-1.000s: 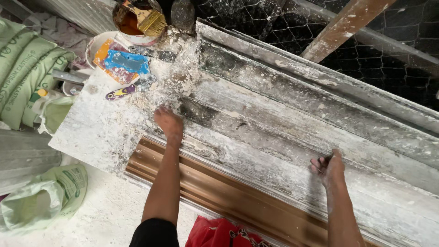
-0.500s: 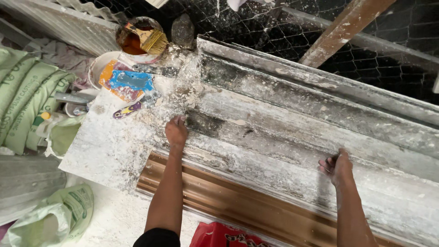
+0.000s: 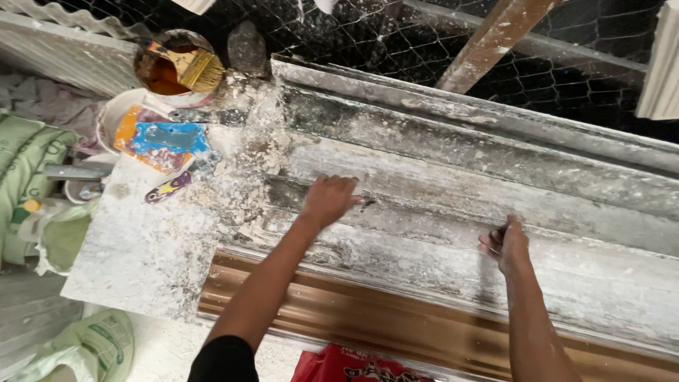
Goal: The person scrapes dried plaster residue off a long wooden molding frame by hand and with a scraper, brushes a brown liquid along the wood, then scrapes plaster out of a terracotta bowl mold and carries the bowl across the workshop.
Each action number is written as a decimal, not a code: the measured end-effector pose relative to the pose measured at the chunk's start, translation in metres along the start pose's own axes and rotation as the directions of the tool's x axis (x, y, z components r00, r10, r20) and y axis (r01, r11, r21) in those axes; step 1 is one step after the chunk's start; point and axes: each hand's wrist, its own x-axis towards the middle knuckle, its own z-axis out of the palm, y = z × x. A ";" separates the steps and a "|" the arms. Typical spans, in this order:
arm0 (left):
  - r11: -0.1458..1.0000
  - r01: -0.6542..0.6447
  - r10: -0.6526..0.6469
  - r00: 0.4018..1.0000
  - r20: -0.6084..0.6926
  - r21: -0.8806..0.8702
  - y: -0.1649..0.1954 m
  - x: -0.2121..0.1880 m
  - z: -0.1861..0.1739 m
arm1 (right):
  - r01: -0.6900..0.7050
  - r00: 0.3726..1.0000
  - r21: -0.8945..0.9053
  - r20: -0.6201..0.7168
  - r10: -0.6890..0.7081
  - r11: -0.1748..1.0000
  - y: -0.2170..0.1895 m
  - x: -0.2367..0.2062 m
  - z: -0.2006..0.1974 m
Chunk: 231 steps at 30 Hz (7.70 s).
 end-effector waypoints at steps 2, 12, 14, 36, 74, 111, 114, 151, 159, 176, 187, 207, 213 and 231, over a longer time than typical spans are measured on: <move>1.000 -0.001 0.001 1.000 0.025 -0.021 -0.009 0.002 0.013 | 0.009 1.000 -0.006 0.004 -0.009 1.000 0.001 0.000 -0.001; 0.972 -0.107 0.181 0.911 -0.370 0.211 -0.012 -0.003 0.046 | 0.036 0.999 0.051 -0.013 -0.035 0.998 0.008 0.010 -0.002; 0.968 -0.113 0.190 0.915 -0.357 0.226 -0.012 0.000 0.045 | 0.041 0.999 0.055 0.002 -0.042 0.998 0.006 0.010 -0.002; 0.992 0.063 0.018 0.798 0.602 -0.113 -0.004 0.050 -0.037 | 0.043 0.999 0.060 -0.007 -0.043 0.997 0.013 0.017 -0.007; 0.973 0.229 -0.219 0.948 -0.231 0.018 0.029 -0.035 0.016 | 0.104 0.994 0.186 0.013 -0.108 0.977 0.025 0.018 -0.009; 0.973 -0.186 0.197 0.977 -0.075 0.141 0.185 -0.020 0.065 | 0.476 0.787 0.300 -0.566 -0.248 0.827 0.045 0.172 -0.397; 0.950 -0.215 0.237 0.969 -0.072 0.228 0.167 0.046 0.030 | 0.516 0.809 0.326 -0.491 -0.324 0.792 -0.012 0.194 -0.386; 0.907 0.103 0.017 0.960 -0.279 0.409 0.138 0.169 0.046 | 0.502 0.860 -0.054 -0.071 -0.505 0.863 0.158 0.027 -0.226; 0.984 0.135 -0.161 0.953 -0.255 -0.117 0.103 -0.089 0.042 | 0.293 0.927 -0.101 -0.212 -0.308 0.951 0.288 -0.108 -0.221; 0.510 0.855 -0.859 0.512 -0.003 -0.092 -0.036 -0.335 0.001 | 0.167 0.925 -0.051 -0.337 -0.175 0.985 0.328 -0.173 -0.135; 0.518 0.828 -0.818 0.553 0.158 -0.215 -0.049 -0.309 -0.072 | 0.163 0.942 0.295 -0.330 -0.060 0.941 0.320 -0.168 -0.132; 0.796 0.538 -0.601 0.651 0.463 0.276 -0.034 -0.145 -0.165 | 0.314 0.935 0.270 -0.252 -0.249 0.910 0.127 -0.144 -0.118; 0.997 -0.033 0.057 0.925 0.375 -0.071 0.087 -0.103 -0.114 | 0.203 0.979 0.506 -0.100 -0.176 0.838 0.082 -0.129 -0.089; 0.920 -0.284 0.286 0.958 0.036 0.271 0.186 -0.155 -0.002 | 0.326 0.945 0.649 -0.241 -0.221 0.687 0.115 -0.015 -0.451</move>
